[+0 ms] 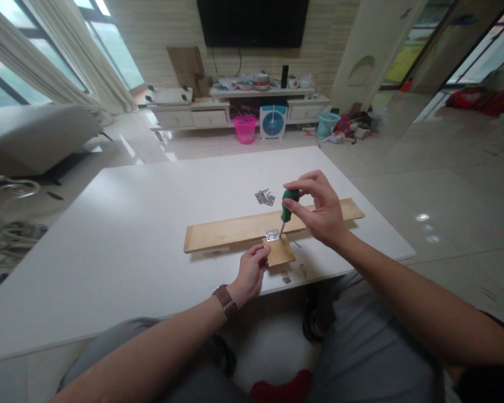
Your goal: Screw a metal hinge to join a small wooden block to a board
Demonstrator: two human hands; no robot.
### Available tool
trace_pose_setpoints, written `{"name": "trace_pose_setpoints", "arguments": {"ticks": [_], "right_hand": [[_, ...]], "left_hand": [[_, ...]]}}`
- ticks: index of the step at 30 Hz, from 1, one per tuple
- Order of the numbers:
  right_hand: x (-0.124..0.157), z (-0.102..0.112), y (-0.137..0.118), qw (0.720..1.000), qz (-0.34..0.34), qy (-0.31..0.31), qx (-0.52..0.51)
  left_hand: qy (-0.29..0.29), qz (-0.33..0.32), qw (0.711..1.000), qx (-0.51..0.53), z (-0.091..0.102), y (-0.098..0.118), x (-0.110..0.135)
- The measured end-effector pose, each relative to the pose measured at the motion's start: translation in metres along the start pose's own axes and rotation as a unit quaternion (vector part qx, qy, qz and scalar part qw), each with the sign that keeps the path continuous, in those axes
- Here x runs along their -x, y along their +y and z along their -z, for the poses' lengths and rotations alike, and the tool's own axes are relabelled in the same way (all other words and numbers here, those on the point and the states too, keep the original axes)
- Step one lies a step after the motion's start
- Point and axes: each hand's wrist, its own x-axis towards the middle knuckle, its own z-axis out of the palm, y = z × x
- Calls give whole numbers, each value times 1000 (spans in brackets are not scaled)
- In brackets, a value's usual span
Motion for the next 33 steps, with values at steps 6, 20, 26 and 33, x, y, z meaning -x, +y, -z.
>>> {"name": "trace_pose_setpoints", "arguments": {"ticks": [6, 20, 26, 33], "right_hand": [[0, 0, -1, 1000, -9, -27, -13], [0, 0, 1, 1000, -1, -12, 3], [0, 1, -1, 999, -3, -33, -7], [0, 0, -1, 1000, -12, -2, 13]], "left_hand": [[-3, -5, 1000, -8, 0, 0, -1], [2, -6, 1000, -3, -1, 0, 0], [6, -5, 1000, -4, -1, 1, 0], [5, -7, 1000, -3, -1, 0, 0]]}}
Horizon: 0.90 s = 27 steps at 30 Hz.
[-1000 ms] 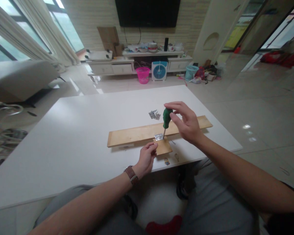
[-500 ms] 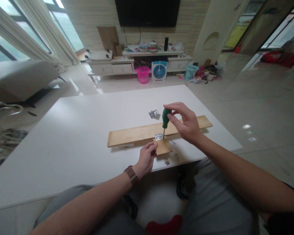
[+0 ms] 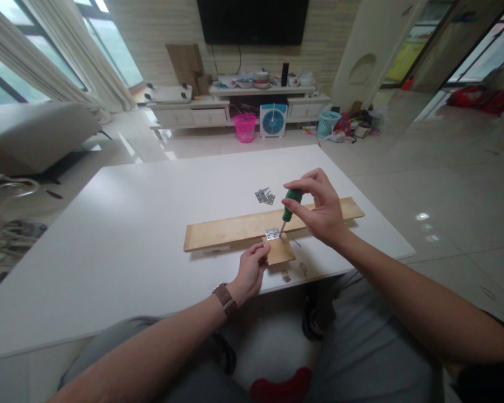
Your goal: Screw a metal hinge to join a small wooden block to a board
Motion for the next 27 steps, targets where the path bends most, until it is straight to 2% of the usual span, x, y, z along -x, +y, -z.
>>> {"name": "trace_pose_setpoints", "arguments": {"ticks": [6, 12, 18, 23, 27], "right_hand": [[1, 2, 0, 999, 4, -48, -21], [0, 0, 0, 1000, 1, -13, -4], [0, 1, 0, 999, 3, -42, -17], [-1, 0, 0, 1000, 11, -16, -17], [0, 1, 0, 999, 8, -33, -27]], "left_hand": [[-3, 3, 1000, 3, 0, 0, -1], [-3, 5, 1000, 1, 0, 0, -1], [3, 6, 1000, 1, 1, -2, -2], [1, 4, 1000, 6, 0, -1, -1], [1, 8, 1000, 9, 0, 0, 0]]}}
